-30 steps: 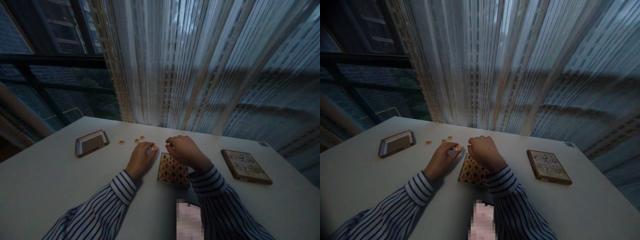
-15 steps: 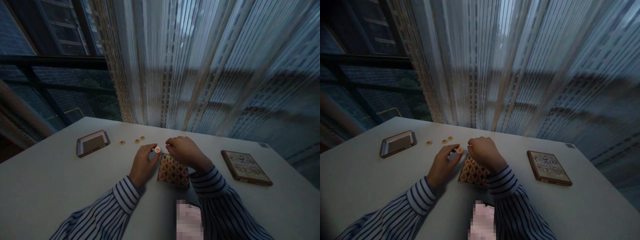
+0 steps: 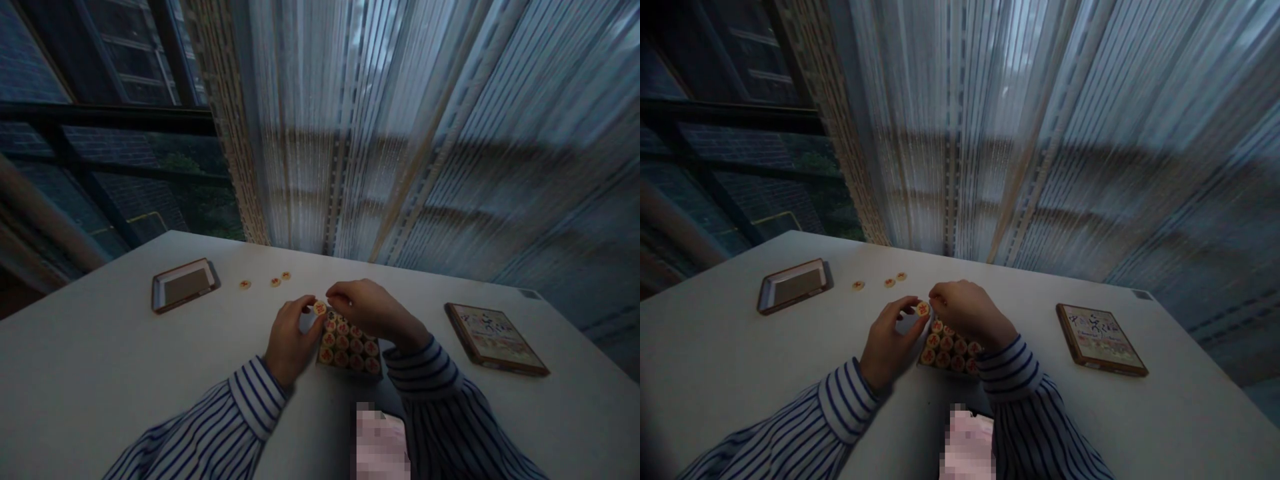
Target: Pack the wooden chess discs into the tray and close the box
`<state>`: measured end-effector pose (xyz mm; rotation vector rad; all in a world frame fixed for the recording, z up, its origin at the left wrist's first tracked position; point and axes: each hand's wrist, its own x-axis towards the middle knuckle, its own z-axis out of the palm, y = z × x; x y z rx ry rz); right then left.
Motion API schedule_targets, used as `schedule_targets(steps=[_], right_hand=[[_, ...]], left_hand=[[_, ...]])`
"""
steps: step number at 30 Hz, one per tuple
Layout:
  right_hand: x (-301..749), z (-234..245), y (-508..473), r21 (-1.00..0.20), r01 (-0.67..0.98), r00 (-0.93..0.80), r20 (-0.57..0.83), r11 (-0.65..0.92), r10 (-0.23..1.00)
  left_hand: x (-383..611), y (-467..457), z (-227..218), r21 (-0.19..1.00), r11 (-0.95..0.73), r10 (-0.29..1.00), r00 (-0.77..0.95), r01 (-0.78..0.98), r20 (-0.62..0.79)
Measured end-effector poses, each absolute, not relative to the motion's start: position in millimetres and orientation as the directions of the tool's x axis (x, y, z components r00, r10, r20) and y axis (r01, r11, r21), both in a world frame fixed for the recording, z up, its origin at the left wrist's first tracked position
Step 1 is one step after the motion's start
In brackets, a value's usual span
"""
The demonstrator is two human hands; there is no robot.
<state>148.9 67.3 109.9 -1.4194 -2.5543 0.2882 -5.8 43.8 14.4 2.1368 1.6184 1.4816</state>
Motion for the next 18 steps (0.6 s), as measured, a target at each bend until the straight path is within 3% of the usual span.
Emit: schedule_targets(steps=[18], right_hand=[[146.5,104.6,69.3,-0.397,0.751,-0.551,0.062,0.527,0.832]], left_hand=[[-5.8,40.3,14.9,0.524,-0.48,0.733,-0.006,0.703,0.68]])
